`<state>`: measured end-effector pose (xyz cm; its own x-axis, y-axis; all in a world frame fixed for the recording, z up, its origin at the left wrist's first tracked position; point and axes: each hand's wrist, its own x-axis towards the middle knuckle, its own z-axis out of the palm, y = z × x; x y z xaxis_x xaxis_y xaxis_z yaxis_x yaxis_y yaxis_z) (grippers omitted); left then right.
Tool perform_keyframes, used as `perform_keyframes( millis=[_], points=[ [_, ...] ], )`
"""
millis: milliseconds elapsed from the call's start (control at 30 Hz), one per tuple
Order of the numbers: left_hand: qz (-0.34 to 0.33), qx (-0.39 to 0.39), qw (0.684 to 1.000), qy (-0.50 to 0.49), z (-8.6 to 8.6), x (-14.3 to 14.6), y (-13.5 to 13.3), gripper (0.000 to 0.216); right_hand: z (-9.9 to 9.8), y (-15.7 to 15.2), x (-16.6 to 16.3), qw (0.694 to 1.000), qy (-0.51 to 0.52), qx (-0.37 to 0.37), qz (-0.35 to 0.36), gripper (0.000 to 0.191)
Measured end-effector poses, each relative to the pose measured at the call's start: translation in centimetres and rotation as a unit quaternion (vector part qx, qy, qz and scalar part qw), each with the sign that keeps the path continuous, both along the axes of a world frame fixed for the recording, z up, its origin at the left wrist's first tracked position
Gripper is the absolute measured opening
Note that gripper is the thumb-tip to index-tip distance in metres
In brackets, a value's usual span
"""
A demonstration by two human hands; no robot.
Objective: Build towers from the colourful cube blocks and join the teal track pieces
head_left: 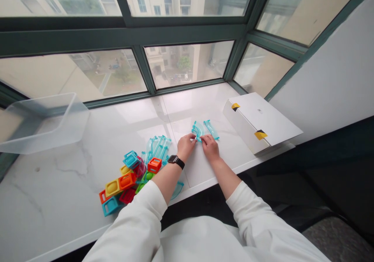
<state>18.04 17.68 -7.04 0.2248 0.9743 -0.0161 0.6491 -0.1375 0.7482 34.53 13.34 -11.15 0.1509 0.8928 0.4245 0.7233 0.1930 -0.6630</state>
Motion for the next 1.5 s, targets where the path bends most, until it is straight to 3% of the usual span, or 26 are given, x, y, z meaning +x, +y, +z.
perform_keyframes(
  millis=[1333, 1500],
  points=[
    [0.02, -0.003, 0.999, 0.05, -0.07, 0.81, 0.24, 0.02, -0.25, -0.43, -0.16, 0.999, -0.033, -0.026, -0.011, 0.026],
    [0.019, -0.004, 0.998, 0.054, 0.01, 0.88, 0.23, 0.022, -0.06, -0.57, -0.21, 0.999, -0.027, -0.035, -0.019, 0.034]
  ],
)
